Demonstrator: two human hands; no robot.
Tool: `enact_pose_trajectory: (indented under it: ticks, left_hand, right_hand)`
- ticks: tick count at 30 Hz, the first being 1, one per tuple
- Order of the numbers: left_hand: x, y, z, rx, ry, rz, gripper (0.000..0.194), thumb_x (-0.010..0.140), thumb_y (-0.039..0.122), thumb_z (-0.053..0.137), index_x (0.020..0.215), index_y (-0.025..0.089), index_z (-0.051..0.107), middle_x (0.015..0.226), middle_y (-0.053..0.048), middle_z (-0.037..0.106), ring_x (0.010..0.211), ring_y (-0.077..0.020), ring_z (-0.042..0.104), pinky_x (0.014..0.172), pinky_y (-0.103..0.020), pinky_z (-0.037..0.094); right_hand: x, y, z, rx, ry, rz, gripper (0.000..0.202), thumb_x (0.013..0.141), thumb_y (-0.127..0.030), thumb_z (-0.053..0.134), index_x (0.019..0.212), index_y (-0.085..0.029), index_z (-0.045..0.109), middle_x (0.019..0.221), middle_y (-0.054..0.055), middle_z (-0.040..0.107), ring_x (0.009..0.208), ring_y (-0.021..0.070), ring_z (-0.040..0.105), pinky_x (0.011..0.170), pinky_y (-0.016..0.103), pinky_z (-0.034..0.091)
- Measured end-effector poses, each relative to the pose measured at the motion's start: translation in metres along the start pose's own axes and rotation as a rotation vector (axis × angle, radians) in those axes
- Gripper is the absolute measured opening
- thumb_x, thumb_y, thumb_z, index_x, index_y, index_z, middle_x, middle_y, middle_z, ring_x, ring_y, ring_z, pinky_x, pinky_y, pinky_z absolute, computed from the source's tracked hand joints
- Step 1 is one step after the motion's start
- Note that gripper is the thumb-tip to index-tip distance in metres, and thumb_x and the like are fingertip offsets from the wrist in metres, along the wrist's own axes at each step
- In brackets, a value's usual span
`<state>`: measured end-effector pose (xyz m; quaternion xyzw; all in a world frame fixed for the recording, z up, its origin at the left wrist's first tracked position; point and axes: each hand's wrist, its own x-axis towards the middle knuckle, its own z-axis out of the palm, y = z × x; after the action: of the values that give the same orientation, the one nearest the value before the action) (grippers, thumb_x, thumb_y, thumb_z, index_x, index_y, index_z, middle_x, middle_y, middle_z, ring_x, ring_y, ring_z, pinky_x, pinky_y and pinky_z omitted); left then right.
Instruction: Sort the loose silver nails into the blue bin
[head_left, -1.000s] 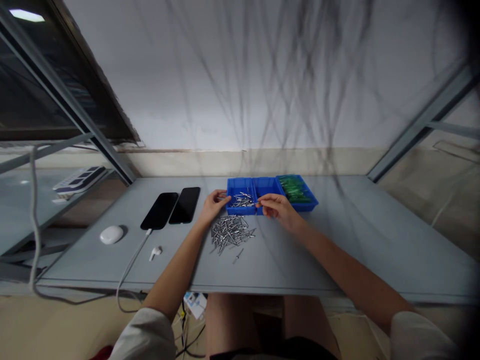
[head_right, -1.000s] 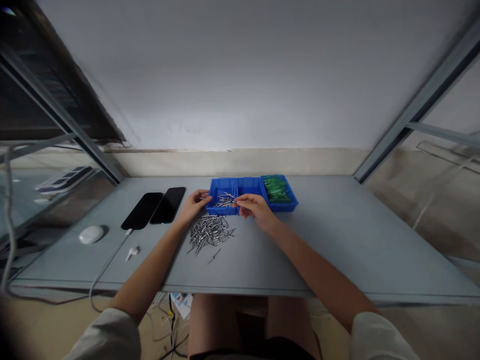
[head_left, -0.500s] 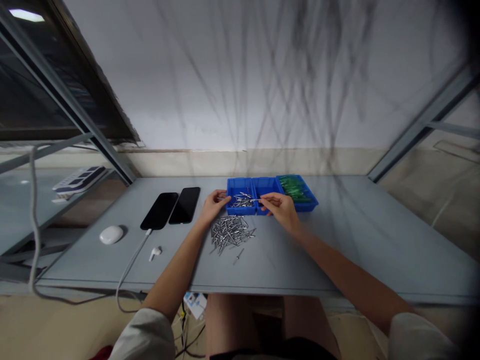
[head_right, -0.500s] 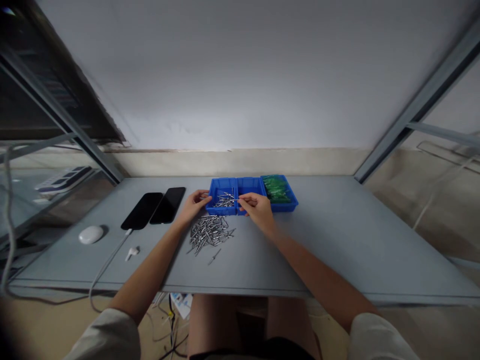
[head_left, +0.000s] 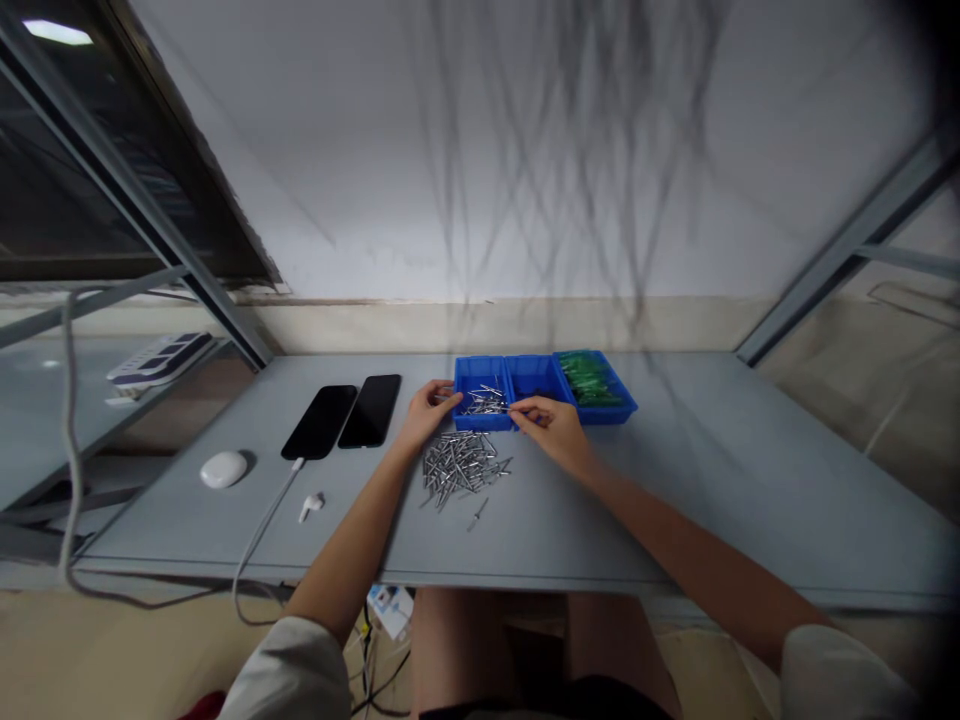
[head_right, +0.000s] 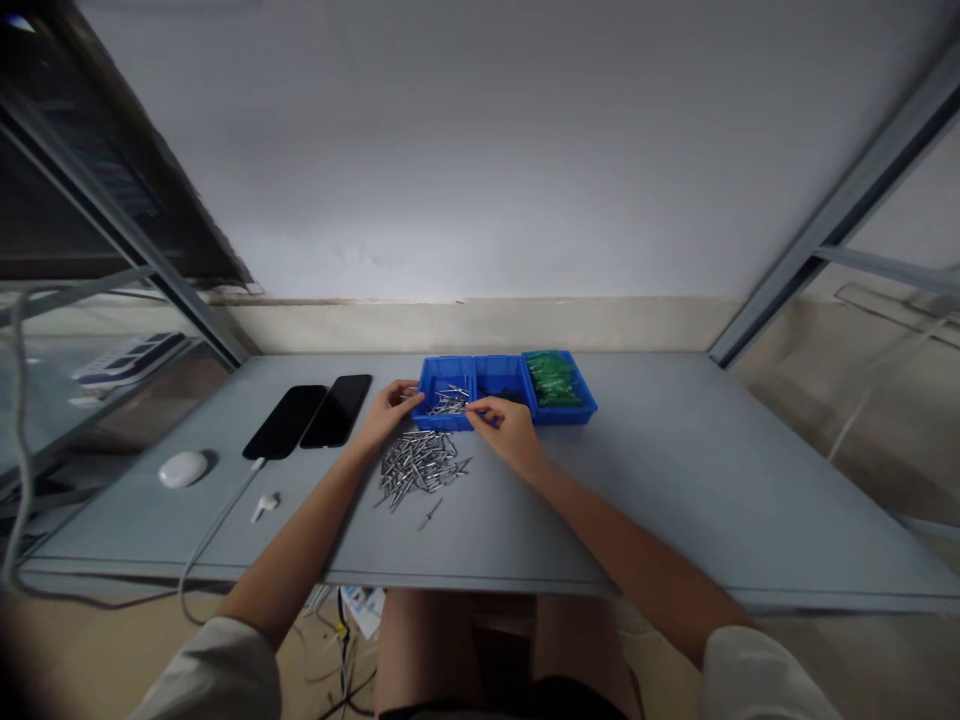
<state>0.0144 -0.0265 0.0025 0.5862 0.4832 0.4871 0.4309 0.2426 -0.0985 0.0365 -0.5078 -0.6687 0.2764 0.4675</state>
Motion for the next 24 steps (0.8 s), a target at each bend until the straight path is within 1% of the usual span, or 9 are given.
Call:
enact_pose_trajectory:
  ticks: [3, 6, 9, 14, 17, 20, 22, 24]
  left_hand:
    - [0.0006, -0.0004, -0.0002, 0.0, -0.005, 0.0, 0.044, 0.064, 0.044, 0.075, 0.097, 0.016, 0.066, 0.079, -0.003, 0.063, 0.069, -0.0135, 0.057, 0.066, -0.027, 0.044]
    - [0.0005, 0.0005, 0.0005, -0.007, -0.004, -0.005, 0.046, 0.063, 0.045, 0.076, 0.097, 0.016, 0.066, 0.078, -0.003, 0.062, 0.068, -0.0136, 0.056, 0.066, -0.028, 0.045]
    - [-0.0006, 0.0021, 0.0014, -0.018, -0.001, -0.007, 0.046, 0.062, 0.045, 0.076, 0.096, 0.016, 0.066, 0.078, -0.003, 0.062, 0.068, -0.0139, 0.056, 0.066, -0.028, 0.044]
    - [-0.0022, 0.0037, 0.0025, -0.029, 0.002, -0.002, 0.046, 0.063, 0.045, 0.076, 0.097, 0.016, 0.066, 0.079, -0.004, 0.062, 0.07, -0.0146, 0.057, 0.066, -0.028, 0.044]
    - [-0.0021, 0.0038, 0.0024, -0.024, 0.0, 0.001, 0.047, 0.062, 0.046, 0.076, 0.096, 0.015, 0.066, 0.079, -0.004, 0.062, 0.07, -0.0143, 0.057, 0.066, -0.028, 0.045]
    - [-0.0023, 0.0042, 0.0019, -0.021, -0.008, -0.006, 0.048, 0.064, 0.045, 0.075, 0.098, 0.014, 0.065, 0.08, -0.003, 0.062, 0.07, -0.0134, 0.056, 0.067, -0.027, 0.045]
    - [-0.0025, 0.0046, 0.0016, -0.021, -0.015, -0.01, 0.048, 0.065, 0.044, 0.074, 0.1, 0.013, 0.064, 0.08, -0.003, 0.062, 0.07, -0.0127, 0.056, 0.068, -0.027, 0.044]
    - [-0.0025, 0.0049, 0.0015, -0.019, -0.019, -0.006, 0.048, 0.065, 0.043, 0.074, 0.1, 0.013, 0.064, 0.08, -0.003, 0.062, 0.07, -0.0123, 0.056, 0.068, -0.026, 0.044]
  right_hand:
    - [0.0037, 0.0035, -0.0022, 0.164, -0.021, 0.068, 0.031, 0.076, -0.042, 0.064, 0.089, -0.015, 0.07, 0.066, 0.005, 0.067, 0.052, 0.0156, 0.06, 0.045, 0.026, 0.045]
    - [0.005, 0.0082, -0.002, 0.227, -0.056, 0.094, 0.034, 0.075, -0.044, 0.065, 0.091, -0.014, 0.069, 0.064, 0.004, 0.066, 0.052, 0.0153, 0.06, 0.042, 0.024, 0.043]
    - [0.0045, 0.0103, -0.001, 0.231, -0.111, 0.117, 0.035, 0.077, -0.043, 0.063, 0.096, -0.014, 0.069, 0.062, 0.003, 0.066, 0.052, 0.0145, 0.059, 0.042, 0.023, 0.044]
    - [0.0041, 0.0052, -0.0034, 0.145, -0.18, 0.129, 0.044, 0.078, -0.037, 0.061, 0.115, -0.013, 0.065, 0.057, 0.002, 0.064, 0.047, 0.0125, 0.056, 0.044, 0.024, 0.045]
    - [0.0045, 0.0035, -0.0057, 0.086, -0.209, 0.099, 0.049, 0.079, -0.035, 0.06, 0.124, -0.014, 0.061, 0.056, 0.001, 0.064, 0.046, 0.0123, 0.055, 0.046, 0.025, 0.046]
    - [0.0041, 0.004, -0.0064, 0.037, -0.217, 0.028, 0.05, 0.081, -0.031, 0.059, 0.129, -0.014, 0.057, 0.056, 0.0, 0.064, 0.049, 0.013, 0.057, 0.05, 0.025, 0.046]
    - [0.003, 0.0041, -0.0058, 0.005, -0.205, -0.038, 0.047, 0.082, -0.028, 0.058, 0.127, -0.014, 0.058, 0.061, 0.001, 0.066, 0.052, 0.013, 0.058, 0.053, 0.025, 0.046]
    - [0.0012, 0.0036, -0.0047, -0.037, -0.204, -0.117, 0.039, 0.082, -0.026, 0.058, 0.118, -0.014, 0.064, 0.074, 0.004, 0.068, 0.054, 0.0115, 0.057, 0.054, 0.024, 0.045]
